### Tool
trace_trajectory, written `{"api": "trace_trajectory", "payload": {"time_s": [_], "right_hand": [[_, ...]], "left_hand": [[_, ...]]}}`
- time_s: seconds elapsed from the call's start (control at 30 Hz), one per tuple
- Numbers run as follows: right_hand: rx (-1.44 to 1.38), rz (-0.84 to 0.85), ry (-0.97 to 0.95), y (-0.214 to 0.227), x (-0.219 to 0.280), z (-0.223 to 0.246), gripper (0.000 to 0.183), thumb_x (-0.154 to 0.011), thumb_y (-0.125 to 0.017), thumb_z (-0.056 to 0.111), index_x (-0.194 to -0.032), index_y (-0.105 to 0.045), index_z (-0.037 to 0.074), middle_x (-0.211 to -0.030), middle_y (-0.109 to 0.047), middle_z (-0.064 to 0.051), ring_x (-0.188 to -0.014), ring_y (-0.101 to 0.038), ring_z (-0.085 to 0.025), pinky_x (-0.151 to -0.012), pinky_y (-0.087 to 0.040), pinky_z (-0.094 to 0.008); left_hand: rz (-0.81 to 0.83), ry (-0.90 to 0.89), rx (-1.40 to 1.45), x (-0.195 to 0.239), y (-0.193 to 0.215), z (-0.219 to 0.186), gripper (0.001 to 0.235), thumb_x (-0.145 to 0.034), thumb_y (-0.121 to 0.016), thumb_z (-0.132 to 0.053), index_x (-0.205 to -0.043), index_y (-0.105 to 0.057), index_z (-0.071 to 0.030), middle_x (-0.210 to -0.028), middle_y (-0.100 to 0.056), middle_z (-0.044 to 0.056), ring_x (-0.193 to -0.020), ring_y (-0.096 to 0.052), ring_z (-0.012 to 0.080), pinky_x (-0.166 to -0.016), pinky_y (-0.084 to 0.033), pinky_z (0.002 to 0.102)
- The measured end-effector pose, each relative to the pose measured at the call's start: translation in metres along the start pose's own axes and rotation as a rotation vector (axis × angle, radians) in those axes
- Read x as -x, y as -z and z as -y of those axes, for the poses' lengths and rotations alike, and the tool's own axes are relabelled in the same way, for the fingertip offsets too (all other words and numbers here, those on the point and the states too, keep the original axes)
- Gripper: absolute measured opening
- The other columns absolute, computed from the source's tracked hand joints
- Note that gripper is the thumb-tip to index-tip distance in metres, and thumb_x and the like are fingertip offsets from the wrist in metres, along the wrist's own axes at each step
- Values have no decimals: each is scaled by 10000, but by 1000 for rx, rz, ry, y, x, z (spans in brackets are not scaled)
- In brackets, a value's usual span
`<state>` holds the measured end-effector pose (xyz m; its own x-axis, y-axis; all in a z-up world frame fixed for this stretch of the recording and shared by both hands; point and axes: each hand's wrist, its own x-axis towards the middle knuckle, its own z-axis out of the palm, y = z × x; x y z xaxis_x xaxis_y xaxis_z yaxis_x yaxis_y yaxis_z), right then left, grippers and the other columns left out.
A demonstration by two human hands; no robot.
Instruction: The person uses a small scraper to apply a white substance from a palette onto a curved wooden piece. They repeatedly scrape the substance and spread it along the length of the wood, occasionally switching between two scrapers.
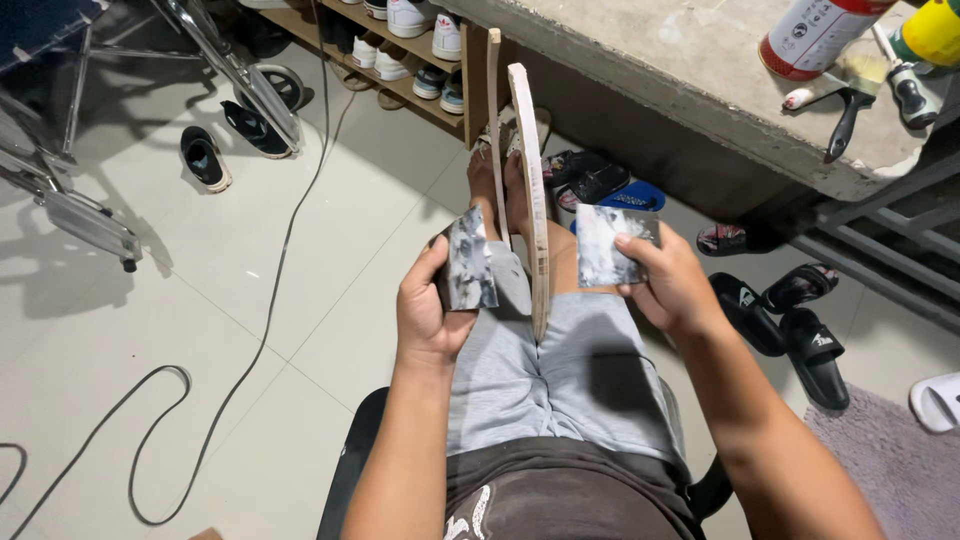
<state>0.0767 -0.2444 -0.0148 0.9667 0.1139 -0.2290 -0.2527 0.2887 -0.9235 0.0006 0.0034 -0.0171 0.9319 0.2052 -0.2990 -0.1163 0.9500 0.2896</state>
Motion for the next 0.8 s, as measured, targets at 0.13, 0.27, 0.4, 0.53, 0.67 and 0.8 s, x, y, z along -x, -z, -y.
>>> {"api": "trace_trajectory", "payload": {"time_s": [0.13, 0.27, 0.4, 0.53, 0.67, 0.8], "right_hand": [[13, -73, -185, -16, -11, -11, 202, -882, -727, 55, -1060, -633, 69, -781, -595, -49, -567, -634, -170, -401, -542, -237], [101, -33, -230, -22, -24, -9, 202, -879, -750, 55, -1039, -628, 33, -782, -587, -61, -569, -625, -181, -385, -512, -245], [221, -6, -84, -24, -39, -1, 206, -865, -742, 34, -1036, -629, 24, -758, -609, -81, -531, -651, -198, -342, -525, -278], [236, 18, 7, -45, -22, 26, 188, -881, -734, 33, -1032, -623, 28, -750, -636, -93, -517, -650, -192, -335, -524, -278], [192, 171, 153, -31, -19, 30, 197, -885, -762, 44, -1022, -624, 9, -717, -624, -167, -488, -647, -253, -355, -524, -332], [386, 225, 243, -21, -4, 31, 199, -869, -722, -44, -1062, -680, -25, -719, -665, -198, -521, -666, -246, -425, -580, -354]], "left_hand": [[-25, 3, -2, -1, 5, -4, 59, -924, -664, -97, -910, -702, -53, -914, -767, 200, -809, -773, 323, -747, -649, 421], [-39, 23, 1, -9, 15, -2, 49, -923, -667, -102, -912, -701, -68, -917, -768, 194, -810, -774, 317, -742, -650, 417], [-75, 18, -18, -1, -5, -4, 36, -910, -673, -91, -893, -696, -69, -880, -767, 179, -805, -773, 305, -739, -647, 416], [-92, 11, -38, -5, 4, -2, 36, -911, -672, -92, -896, -696, -69, -879, -766, 179, -807, -772, 305, -741, -645, 412], [-113, -19, -67, -8, 13, 0, 35, -912, -669, -81, -911, -689, -52, -895, -761, 198, -828, -769, 319, -754, -645, 430], [-93, -84, -134, -1, 10, -2, 47, -917, -650, -53, -936, -682, -24, -862, -746, 209, -797, -763, 316, -737, -643, 411]]}}
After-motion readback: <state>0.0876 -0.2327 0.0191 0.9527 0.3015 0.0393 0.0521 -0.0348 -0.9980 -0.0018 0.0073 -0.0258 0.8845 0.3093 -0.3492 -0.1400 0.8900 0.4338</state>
